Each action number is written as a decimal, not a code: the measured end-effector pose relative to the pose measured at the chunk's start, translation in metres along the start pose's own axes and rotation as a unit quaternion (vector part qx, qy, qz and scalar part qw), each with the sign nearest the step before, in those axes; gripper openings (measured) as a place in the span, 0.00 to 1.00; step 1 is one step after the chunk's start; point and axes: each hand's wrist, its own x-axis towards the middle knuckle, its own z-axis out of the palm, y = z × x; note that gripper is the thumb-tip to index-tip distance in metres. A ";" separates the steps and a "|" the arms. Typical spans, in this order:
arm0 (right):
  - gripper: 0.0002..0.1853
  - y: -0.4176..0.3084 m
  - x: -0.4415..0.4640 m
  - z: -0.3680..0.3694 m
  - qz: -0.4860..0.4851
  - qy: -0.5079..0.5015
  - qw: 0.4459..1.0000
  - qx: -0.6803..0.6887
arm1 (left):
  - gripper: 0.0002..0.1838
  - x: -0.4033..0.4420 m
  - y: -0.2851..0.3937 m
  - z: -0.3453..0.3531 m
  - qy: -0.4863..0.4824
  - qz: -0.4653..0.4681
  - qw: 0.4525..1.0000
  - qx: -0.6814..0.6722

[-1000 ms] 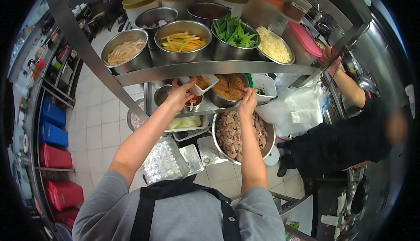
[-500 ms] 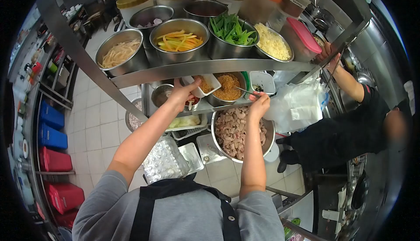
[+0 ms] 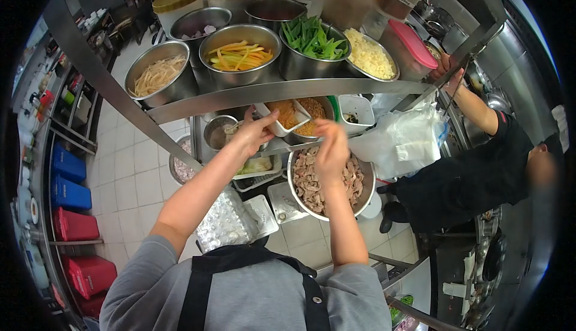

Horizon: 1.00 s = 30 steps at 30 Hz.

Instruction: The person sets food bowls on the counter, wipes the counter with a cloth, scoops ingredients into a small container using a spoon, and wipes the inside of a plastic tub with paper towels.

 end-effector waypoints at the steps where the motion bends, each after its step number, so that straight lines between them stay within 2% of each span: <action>1: 0.14 -0.005 -0.003 0.003 -0.040 0.005 0.999 -0.019 | 0.59 -0.001 0.000 -0.001 -0.010 -0.001 1.000 -0.016; 3: 0.13 -0.014 -0.005 0.005 -0.118 0.013 0.991 -0.059 | 0.59 -0.002 -0.001 -0.004 -0.022 -0.010 0.999 -0.032; 7: 0.12 0.001 0.002 0.002 0.065 0.162 0.983 0.058 | 0.59 0.002 -0.001 -0.017 -0.013 -0.020 0.999 -0.024; 10: 0.12 0.042 0.000 0.000 0.084 0.134 0.986 -0.045 | 0.59 0.006 -0.002 -0.021 0.004 -0.010 1.000 -0.026; 11: 0.12 0.056 -0.003 0.001 0.087 0.097 0.987 -0.092 | 0.59 0.007 -0.002 -0.022 0.010 -0.006 1.000 -0.029; 14: 0.12 0.090 -0.025 0.009 0.125 0.044 0.985 -0.113 | 0.58 0.000 0.004 -0.020 0.014 0.006 0.999 -0.028; 17: 0.16 0.083 -0.039 0.024 0.189 0.064 0.979 -0.037 | 0.56 0.003 0.004 -0.023 0.031 0.024 0.999 0.016; 19: 0.17 0.088 -0.047 0.030 0.239 0.086 0.967 0.010 | 0.58 0.001 0.005 -0.023 0.033 0.039 0.998 0.044; 22: 0.17 0.093 -0.043 0.029 0.337 0.183 0.915 0.123 | 0.59 -0.003 0.009 -0.021 0.028 0.055 0.996 0.060; 25: 0.16 0.107 -0.038 0.024 0.388 0.220 0.877 0.177 | 0.60 -0.005 0.009 -0.020 0.029 0.057 0.996 0.068; 30: 0.16 0.102 -0.019 0.004 0.361 0.244 0.880 0.189 | 0.60 -0.012 0.011 -0.015 0.037 0.056 0.994 0.086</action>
